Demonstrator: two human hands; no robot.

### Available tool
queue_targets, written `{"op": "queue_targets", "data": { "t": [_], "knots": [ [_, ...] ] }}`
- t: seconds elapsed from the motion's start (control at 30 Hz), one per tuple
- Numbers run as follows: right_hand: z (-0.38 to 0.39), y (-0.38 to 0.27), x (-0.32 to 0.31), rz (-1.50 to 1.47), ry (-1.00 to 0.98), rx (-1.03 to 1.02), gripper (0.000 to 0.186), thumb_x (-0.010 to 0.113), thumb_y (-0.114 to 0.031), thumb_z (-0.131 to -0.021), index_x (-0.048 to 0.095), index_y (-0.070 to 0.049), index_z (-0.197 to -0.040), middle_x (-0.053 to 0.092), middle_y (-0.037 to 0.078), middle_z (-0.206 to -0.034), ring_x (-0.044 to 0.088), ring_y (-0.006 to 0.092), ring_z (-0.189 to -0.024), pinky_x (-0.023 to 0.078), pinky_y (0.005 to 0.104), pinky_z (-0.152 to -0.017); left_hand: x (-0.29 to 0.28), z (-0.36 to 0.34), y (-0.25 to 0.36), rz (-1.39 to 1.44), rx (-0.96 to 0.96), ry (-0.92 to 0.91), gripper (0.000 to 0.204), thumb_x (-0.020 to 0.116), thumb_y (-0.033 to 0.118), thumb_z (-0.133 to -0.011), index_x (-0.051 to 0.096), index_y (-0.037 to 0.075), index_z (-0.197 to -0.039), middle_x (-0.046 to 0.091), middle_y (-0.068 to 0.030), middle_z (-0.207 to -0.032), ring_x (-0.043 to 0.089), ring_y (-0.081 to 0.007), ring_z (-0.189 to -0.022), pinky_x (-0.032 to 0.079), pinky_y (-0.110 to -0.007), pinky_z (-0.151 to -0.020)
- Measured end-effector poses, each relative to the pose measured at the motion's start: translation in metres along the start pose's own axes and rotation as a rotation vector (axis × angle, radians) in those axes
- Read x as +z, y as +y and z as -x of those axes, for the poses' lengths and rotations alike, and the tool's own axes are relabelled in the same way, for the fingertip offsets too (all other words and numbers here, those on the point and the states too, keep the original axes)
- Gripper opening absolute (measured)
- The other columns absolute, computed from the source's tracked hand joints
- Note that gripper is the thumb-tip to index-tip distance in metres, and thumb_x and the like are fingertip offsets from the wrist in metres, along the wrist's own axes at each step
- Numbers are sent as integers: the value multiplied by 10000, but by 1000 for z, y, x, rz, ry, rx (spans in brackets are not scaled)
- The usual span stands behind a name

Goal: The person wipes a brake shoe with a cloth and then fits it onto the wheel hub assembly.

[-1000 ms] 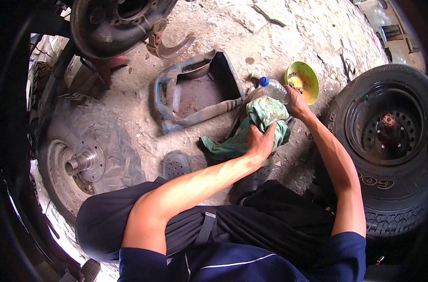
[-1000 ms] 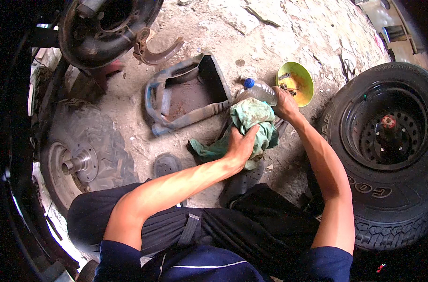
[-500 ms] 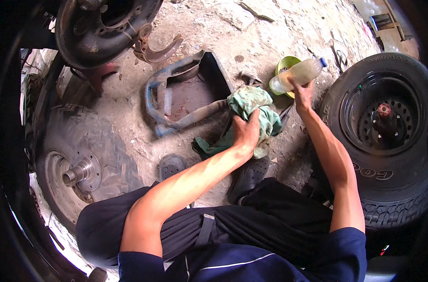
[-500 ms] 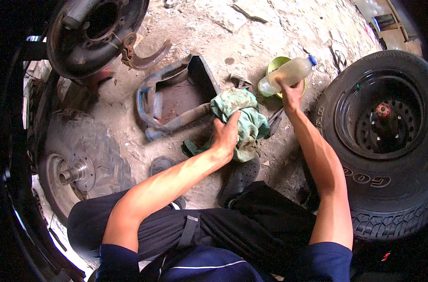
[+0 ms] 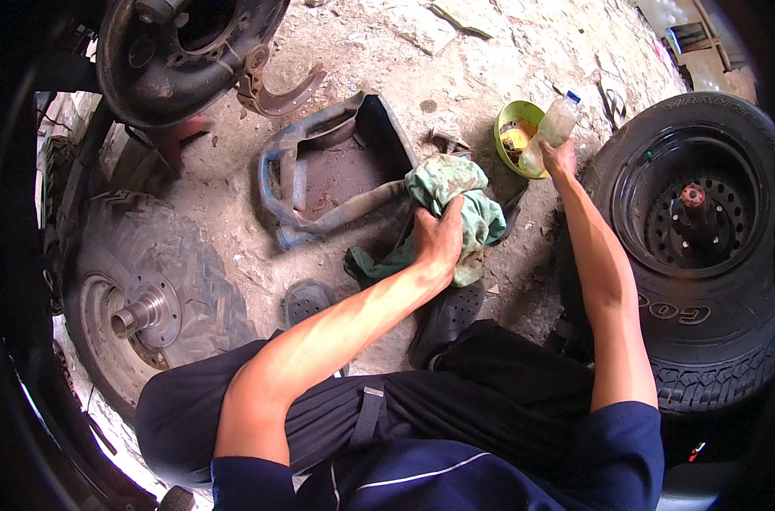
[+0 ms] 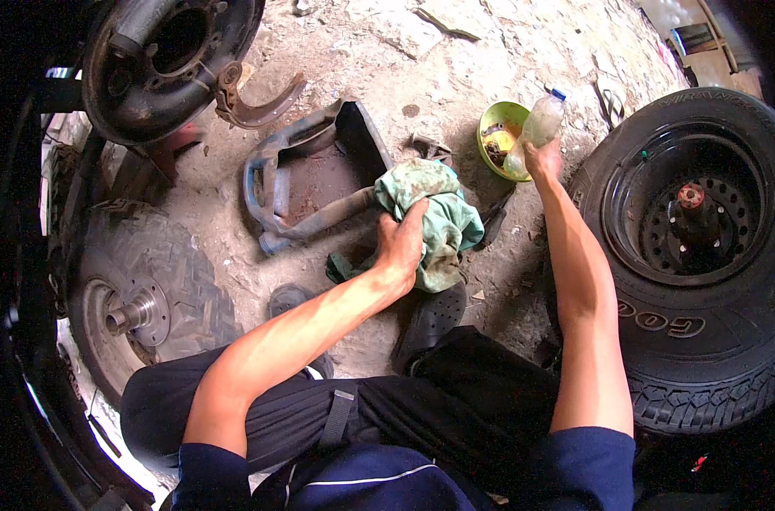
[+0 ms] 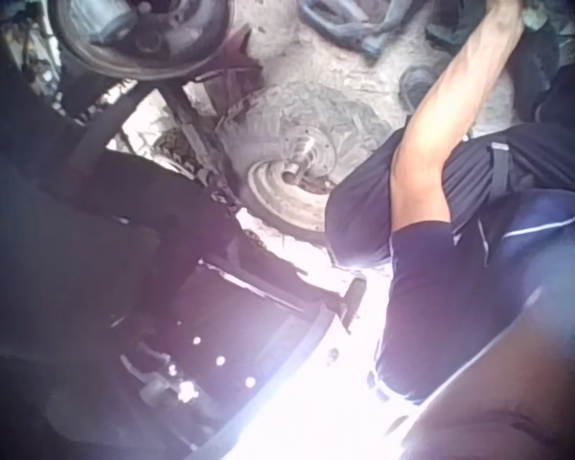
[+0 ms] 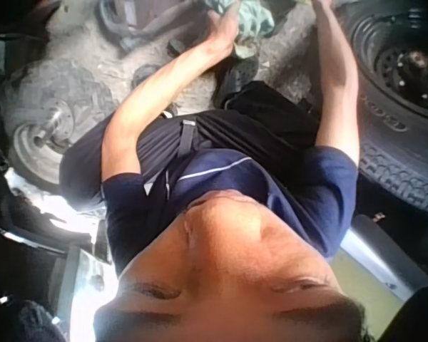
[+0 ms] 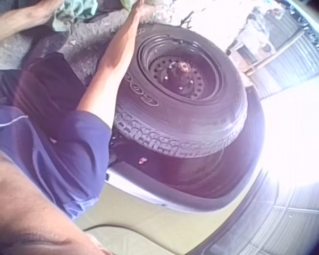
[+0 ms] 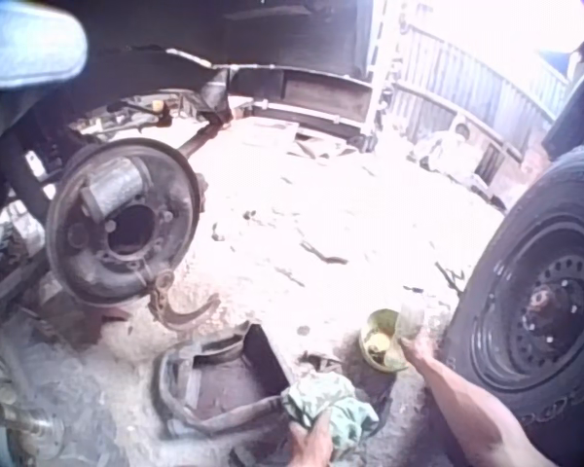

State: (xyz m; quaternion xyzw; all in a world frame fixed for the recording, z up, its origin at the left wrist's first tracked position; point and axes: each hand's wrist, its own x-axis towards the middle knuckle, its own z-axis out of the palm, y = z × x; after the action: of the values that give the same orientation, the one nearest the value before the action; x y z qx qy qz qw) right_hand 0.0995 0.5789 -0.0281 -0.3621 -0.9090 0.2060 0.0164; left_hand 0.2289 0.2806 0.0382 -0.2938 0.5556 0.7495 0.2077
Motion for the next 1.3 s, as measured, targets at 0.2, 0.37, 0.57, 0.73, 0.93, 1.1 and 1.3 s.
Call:
{"op": "queue_targets", "data": {
  "t": [0.2, 0.37, 0.57, 0.73, 0.93, 1.1, 1.3],
  "knots": [
    [-33, 23, 14, 88, -110, -102, 663, 708, -414, -773, 486, -6, -1246, 625, 250, -1148, 600, 386, -1088, 467, 456, -932, 6, 4, 9, 92, 41, -32, 620, 661, 339, -841, 465, -82, -1251, 559, -190, -1226, 545, -244, -1127, 419, -352, -957],
    [-35, -6, 28, 288, -257, -156, 650, 698, -414, -777, 509, 24, -1220, 631, 248, -1137, 614, 369, -1071, 480, 444, -922, 0, 10, 49, 335, 106, -128, 410, 644, 255, -860, 589, -52, -1125, 643, -101, -1076, 610, -161, -964, 473, -305, -843],
    [-10, -67, -21, 6, 76, -308, 729, 670, -453, -815, 488, 87, -1270, 571, 272, -1237, 567, 371, -1144, 464, 424, -964, -1, -11, 72, 380, 88, -145, 464, 500, 379, -936, 586, -34, -1130, 655, -129, -1047, 659, -198, -923, 534, -354, -819],
    [79, -176, -80, -580, -1095, -521, 614, 427, -562, -966, 405, -165, -1434, 519, 70, -1355, 509, 209, -1200, 482, 374, -905, -15, -28, 104, 405, 150, -207, 438, 390, 394, -995, 571, 31, -1159, 642, -97, -1103, 636, -204, -975, 508, -361, -898],
    [157, -238, -102, -340, -1103, -949, 946, 768, -561, -718, 407, 3, -1386, 555, 134, -1275, 509, 217, -1175, 382, 337, -1029, -32, -32, 168, 387, 294, -341, 456, 297, 412, -1022, 588, 82, -1141, 657, -53, -1039, 641, -174, -935, 523, -360, -870],
    [180, -249, -82, -319, -728, -933, 679, 769, -428, -747, 551, -33, -1255, 656, 158, -1093, 620, 233, -1009, 472, 339, -895, -55, -49, 185, 287, 483, -424, 392, 379, 375, -1015, 593, 72, -1139, 666, -48, -1061, 649, -173, -956, 512, -355, -877],
    [165, -249, -93, 17, -745, -992, 661, 714, -521, -767, 599, -19, -1182, 660, 183, -1083, 627, 276, -1003, 467, 377, -888, -53, -39, 188, 192, 379, -680, 346, 466, 361, -996, 570, 70, -1152, 633, -41, -1106, 607, -149, -1010, 477, -339, -922]
  ]
}}
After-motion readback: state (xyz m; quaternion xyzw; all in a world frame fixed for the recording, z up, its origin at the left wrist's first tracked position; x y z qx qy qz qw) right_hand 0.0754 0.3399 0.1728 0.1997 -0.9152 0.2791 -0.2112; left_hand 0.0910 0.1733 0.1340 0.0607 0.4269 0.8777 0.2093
